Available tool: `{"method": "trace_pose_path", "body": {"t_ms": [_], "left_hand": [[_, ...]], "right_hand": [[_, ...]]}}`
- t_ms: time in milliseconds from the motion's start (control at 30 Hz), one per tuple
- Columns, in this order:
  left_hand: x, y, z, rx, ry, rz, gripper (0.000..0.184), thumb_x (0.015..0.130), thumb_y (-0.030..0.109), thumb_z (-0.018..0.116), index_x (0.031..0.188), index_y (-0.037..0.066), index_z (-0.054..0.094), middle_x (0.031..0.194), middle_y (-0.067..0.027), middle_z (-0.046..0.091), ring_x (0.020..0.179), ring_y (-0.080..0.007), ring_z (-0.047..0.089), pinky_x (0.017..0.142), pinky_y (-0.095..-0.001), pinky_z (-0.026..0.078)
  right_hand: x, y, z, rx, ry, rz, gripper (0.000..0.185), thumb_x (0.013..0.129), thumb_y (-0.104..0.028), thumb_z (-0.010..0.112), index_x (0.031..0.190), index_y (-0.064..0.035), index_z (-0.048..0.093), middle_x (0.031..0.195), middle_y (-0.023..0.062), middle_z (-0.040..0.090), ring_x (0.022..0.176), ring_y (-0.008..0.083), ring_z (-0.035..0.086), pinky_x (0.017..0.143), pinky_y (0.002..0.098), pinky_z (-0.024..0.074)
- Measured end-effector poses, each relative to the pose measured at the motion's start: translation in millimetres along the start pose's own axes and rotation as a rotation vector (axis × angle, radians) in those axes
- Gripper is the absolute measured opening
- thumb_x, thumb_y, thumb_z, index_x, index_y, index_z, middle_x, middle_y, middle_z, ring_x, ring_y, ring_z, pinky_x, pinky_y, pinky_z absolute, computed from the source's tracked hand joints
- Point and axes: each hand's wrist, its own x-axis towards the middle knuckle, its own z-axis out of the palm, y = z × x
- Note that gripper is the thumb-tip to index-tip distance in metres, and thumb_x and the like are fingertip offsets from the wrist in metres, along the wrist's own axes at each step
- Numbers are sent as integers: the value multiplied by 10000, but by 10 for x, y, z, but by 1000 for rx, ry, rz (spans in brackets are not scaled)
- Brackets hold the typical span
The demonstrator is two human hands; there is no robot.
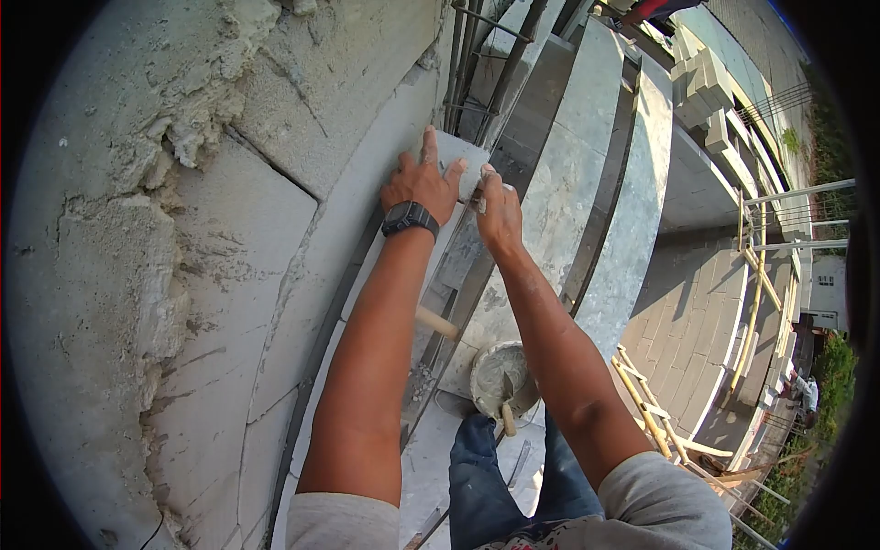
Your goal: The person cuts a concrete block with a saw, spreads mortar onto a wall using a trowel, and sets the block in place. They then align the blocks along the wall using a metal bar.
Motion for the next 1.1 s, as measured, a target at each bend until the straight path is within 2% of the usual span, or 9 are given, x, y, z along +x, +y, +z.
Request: {"method": "trace_pose_path", "body": {"t_ms": [100, 300, 367, 400, 500, 600, 900, 1100], "left_hand": [[-3, -5, 16, 16, 34, 12, 779, 975, 690, 426, 1617, 278, 269, 1224, -240, 600, 1037, -425, 673, 862, -517, 544], [-13, -10, -19, 13, 16, 32, 780, 975, 693, 421, 1616, 275, 271, 1201, -244, 607, 986, -420, 687, 829, -494, 559], [-1, 21, -75, -20, -61, 2, 762, 981, 643, 463, 1619, 275, 267, 1292, -240, 577, 1091, -418, 663, 930, -507, 518], [-21, 29, -89, -12, -32, 8, 771, 979, 650, 460, 1623, 278, 257, 1279, -239, 579, 1067, -412, 673, 919, -502, 522], [-40, 45, -121, 22, -55, -9, 776, 979, 658, 452, 1625, 276, 253, 1272, -233, 582, 1045, -405, 682, 914, -489, 526], [-41, 58, -159, 11, -91, -17, 779, 981, 662, 445, 1626, 271, 248, 1270, -228, 583, 1035, -400, 686, 903, -482, 531], [-44, 57, -151, 38, -63, -1, 781, 984, 671, 424, 1628, 267, 246, 1232, -229, 600, 1021, -394, 691, 872, -481, 545], [-46, 55, -134, 33, -52, 2, 783, 976, 673, 436, 1624, 272, 257, 1226, -238, 600, 1002, -407, 693, 865, -475, 554]], "right_hand": [[19, 112, 76, -173, 95, -222, 531, 1047, -408, 326, 1059, -1, 666, 1011, 306, 689, 997, 534, 617, 909, 529, 459], [-46, 103, 34, -232, 108, -340, 413, 1051, -324, 361, 1021, -11, 629, 946, 264, 697, 889, 505, 642, 800, 562, 478], [-77, 4, 7, -239, 103, -308, 384, 1052, -314, 377, 1044, -23, 628, 924, 263, 693, 870, 501, 646, 784, 571, 479], [-49, 35, -4, -404, 9, -314, 280, 997, -148, 490, 1221, -7, 582, 1077, 249, 699, 969, 489, 654, 801, 535, 509], [-38, 56, 13, -300, 43, -314, 390, 1056, -316, 371, 1061, -28, 635, 943, 260, 688, 870, 495, 647, 775, 577, 484], [-70, 77, 49, -314, 116, -372, 421, 1059, -337, 365, 1068, -19, 642, 974, 266, 685, 876, 499, 643, 791, 570, 483], [-97, -164, -41, -65, 6, -9, 637, 1063, -484, 338, 888, 23, 682, 877, 282, 683, 905, 507, 643, 839, 551, 477], [-112, -174, -33, -78, 30, 35, 647, 1062, -497, 340, 911, 28, 686, 919, 303, 677, 934, 508, 642, 858, 560, 469]]}}
